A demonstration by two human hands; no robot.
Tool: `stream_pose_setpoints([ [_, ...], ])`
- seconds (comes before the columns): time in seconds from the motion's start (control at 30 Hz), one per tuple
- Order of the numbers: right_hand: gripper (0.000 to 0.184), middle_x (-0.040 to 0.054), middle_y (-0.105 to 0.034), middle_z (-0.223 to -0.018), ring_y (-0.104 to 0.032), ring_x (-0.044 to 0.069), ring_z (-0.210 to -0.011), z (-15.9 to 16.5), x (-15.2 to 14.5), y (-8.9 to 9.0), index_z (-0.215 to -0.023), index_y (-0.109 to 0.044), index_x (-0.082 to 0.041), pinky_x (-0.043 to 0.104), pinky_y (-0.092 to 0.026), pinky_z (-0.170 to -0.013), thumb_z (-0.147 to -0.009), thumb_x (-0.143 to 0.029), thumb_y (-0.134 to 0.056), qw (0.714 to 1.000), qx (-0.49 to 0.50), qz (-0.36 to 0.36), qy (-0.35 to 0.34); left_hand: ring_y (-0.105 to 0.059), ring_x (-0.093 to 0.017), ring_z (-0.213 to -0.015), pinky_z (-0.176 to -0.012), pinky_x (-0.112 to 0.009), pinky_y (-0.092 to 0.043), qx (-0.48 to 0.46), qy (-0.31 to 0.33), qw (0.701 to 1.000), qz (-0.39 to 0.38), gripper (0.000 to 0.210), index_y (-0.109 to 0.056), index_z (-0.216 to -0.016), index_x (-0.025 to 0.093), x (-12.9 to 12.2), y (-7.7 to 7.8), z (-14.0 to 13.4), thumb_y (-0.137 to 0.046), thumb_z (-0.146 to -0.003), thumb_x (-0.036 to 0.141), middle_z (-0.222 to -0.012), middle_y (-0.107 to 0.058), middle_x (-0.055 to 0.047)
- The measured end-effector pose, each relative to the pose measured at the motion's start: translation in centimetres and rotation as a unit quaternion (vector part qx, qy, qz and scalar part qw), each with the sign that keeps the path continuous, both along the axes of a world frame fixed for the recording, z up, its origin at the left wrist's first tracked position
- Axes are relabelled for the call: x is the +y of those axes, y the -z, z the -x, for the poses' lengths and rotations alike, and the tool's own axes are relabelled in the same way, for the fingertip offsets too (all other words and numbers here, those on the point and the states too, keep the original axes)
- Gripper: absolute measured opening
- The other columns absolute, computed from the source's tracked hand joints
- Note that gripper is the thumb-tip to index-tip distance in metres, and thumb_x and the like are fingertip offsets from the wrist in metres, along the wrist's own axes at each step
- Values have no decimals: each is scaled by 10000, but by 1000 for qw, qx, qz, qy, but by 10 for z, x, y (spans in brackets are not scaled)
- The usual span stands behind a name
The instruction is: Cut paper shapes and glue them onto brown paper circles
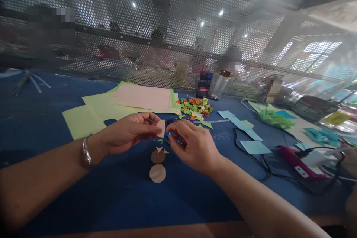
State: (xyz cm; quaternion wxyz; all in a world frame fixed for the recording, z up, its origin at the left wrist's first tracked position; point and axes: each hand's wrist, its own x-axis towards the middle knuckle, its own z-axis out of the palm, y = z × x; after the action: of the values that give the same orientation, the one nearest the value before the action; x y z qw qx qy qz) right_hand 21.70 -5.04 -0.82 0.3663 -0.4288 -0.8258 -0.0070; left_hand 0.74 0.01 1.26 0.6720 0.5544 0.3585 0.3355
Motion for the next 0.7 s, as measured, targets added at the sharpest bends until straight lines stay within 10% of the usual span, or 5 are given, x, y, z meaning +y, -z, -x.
stream_pose_setpoints([
  [0.7, 49, -13, -637, -709, -546, 101, -590, 2, 3, 3, -893, -662, -194, 221, -448, -553, -878, -190, -616, 993, 83, 81, -5, -642, -132, -759, -747, -270, -498, 35, 98, 987, -121, 222, -768, -941, 118, -5, 6, -4, -724, -860, 320, -853, -733, -67],
])
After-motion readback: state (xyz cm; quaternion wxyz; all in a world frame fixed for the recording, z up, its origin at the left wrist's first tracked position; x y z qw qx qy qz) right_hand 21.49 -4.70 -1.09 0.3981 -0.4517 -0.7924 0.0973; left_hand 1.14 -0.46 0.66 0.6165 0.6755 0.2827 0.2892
